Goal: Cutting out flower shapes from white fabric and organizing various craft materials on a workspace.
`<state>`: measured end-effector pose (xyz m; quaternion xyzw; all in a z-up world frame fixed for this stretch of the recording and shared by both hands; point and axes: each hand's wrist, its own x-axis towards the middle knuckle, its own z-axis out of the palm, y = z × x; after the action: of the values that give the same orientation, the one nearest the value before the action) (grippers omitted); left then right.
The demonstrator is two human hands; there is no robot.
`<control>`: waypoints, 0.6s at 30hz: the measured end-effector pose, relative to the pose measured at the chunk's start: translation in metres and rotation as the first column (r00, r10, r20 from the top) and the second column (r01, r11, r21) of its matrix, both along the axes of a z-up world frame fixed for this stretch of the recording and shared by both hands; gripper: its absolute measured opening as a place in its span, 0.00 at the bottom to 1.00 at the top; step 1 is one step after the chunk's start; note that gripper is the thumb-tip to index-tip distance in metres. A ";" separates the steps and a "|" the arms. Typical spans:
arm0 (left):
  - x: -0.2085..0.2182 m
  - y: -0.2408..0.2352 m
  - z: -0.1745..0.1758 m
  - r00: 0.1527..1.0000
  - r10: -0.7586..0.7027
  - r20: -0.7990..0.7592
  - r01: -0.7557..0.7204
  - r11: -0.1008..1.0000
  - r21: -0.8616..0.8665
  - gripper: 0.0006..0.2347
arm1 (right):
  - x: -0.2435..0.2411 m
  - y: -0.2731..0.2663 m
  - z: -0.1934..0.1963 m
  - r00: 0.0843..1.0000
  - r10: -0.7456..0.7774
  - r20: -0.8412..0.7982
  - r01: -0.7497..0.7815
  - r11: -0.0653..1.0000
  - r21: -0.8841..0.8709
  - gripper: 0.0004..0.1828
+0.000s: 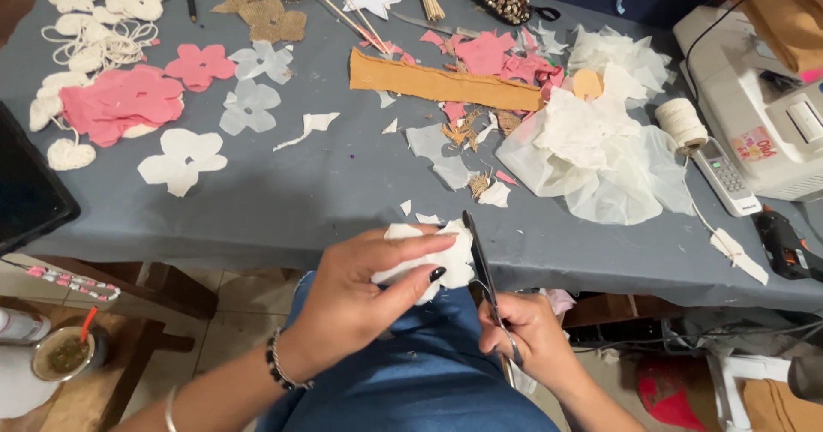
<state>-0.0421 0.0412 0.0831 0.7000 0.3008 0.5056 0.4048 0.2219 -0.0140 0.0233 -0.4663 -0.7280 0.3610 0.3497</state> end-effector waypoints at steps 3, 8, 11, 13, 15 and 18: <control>-0.007 0.008 0.006 0.998 -0.064 -0.017 0.064 0.997 -0.032 0.13 | -0.004 0.004 0.014 0.998 0.051 0.022 -0.051 0.999 0.001 0.13; -0.008 0.008 0.013 0.988 -0.151 -0.039 0.146 0.984 -0.105 0.13 | -0.014 0.004 0.026 0.987 0.076 0.141 -0.082 0.996 0.041 0.39; -0.005 0.007 0.010 0.984 -0.158 -0.076 0.151 0.984 -0.093 0.14 | -0.017 0.003 0.025 0.990 0.064 0.123 -0.069 0.997 0.044 0.39; -0.003 0.008 0.009 0.984 -0.154 -0.088 0.148 0.986 -0.078 0.14 | -0.017 0.003 0.025 0.992 0.046 0.116 -0.052 0.998 0.045 0.37; -0.003 0.008 0.010 0.982 -0.158 -0.107 0.147 0.984 -0.099 0.14 | -0.017 0.003 0.025 0.994 0.038 0.104 -0.041 0.999 0.033 0.38; -0.004 0.009 0.008 0.982 -0.154 -0.105 0.151 0.988 -0.043 0.15 | -0.014 0.004 0.022 0.994 0.041 0.101 -0.048 0.997 0.062 0.37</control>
<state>-0.0458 0.0498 0.0916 0.7400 0.2765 0.4292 0.4377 0.2074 -0.0105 0.0455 -0.4560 -0.7660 0.3214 0.3194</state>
